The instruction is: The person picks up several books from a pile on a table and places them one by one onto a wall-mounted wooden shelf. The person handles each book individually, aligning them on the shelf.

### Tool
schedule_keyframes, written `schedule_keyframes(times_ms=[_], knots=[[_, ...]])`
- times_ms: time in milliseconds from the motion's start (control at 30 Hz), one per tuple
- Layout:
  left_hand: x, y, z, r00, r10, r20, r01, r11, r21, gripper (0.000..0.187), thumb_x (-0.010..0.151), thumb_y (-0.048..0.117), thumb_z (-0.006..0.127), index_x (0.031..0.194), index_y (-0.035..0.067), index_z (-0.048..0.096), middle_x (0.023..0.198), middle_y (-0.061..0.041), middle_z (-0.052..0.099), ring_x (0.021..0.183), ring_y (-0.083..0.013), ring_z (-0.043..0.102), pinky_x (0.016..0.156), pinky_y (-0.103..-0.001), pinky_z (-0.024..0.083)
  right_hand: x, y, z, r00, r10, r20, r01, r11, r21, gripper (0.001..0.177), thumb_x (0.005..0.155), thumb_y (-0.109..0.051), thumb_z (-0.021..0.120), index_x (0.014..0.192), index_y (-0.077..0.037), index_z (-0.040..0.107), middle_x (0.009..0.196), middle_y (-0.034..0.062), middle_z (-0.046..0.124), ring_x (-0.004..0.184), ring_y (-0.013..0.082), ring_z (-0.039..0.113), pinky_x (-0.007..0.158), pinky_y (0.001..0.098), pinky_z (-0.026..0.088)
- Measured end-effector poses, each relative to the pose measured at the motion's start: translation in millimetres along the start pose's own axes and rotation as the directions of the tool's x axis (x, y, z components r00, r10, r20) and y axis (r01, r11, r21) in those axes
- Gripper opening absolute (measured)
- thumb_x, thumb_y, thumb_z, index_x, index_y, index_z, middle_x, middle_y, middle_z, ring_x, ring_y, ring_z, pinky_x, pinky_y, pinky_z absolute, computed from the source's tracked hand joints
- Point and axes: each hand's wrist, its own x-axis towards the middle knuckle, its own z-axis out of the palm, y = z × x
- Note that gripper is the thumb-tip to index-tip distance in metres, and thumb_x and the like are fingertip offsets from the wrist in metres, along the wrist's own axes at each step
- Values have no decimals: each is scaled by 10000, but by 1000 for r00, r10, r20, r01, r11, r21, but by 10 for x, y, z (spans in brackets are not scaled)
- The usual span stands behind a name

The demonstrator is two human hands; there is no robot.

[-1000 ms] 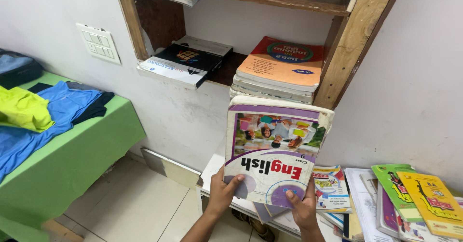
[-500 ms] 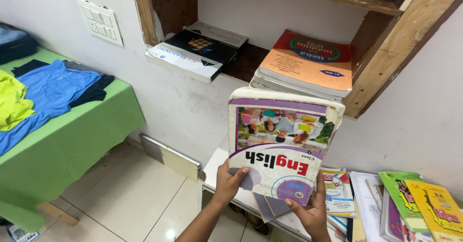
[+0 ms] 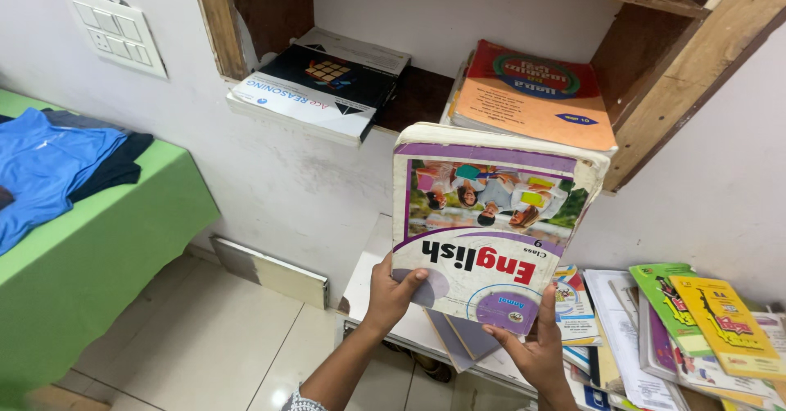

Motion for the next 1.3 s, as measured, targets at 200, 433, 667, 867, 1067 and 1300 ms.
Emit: schedule_keyframes(times_ms=[200,433,667,867,1067,1300], knots=[[238,125,-771,997,70,-16,-69,996,55,531,898,430,781,1104,-45,658,898,-103,791,818,-146,758,753,-293,617,303,-67,729,988,-154,-7,152,980,-127,1191,789,54,780,1641,-259,9,1267,193,657,1018,219,760,837,356,668],[691,589,-1664,987,144,-70,-137,986,95,532,902,338,803,1203,-51,602,980,-136,762,887,-171,726,798,-298,599,995,-332,1623,965,-259,44,260,965,-13,1201,833,80,781,1681,-229,-12,1251,151,695,1043,212,766,901,358,662],[1164,1403,-2159,975,223,-3,-223,974,-46,841,980,214,686,1611,60,151,1269,-226,677,1125,-236,726,993,-335,593,1676,-865,2235,982,-186,-1,185,972,148,1154,785,-45,848,1659,-72,95,1420,205,569,1199,268,665,987,414,614],[1644,1750,-2460,972,123,200,-52,943,-329,925,931,472,697,1666,105,272,1146,-195,700,853,-212,772,578,-310,641,2145,-1192,2395,975,-118,-188,37,923,-383,973,719,-611,784,1507,-83,567,1174,102,702,1057,217,724,926,330,583],[1546,1832,-2529,962,243,-122,-38,563,825,938,793,693,750,1528,158,519,1051,-82,680,895,-240,734,785,-420,630,2318,-1468,2558,882,-444,-160,253,731,-634,696,833,-613,715,1263,-67,678,1250,246,580,1199,341,582,1003,427,517],[1515,1759,-2178,495,684,536,-649,-119,751,599,1009,622,620,1410,176,618,1380,-126,632,1337,-315,544,1165,-540,343,2434,-1479,2551,872,-488,-26,396,737,-548,466,1027,-421,684,1289,-41,618,1316,143,674,1367,374,598,1230,558,422]])
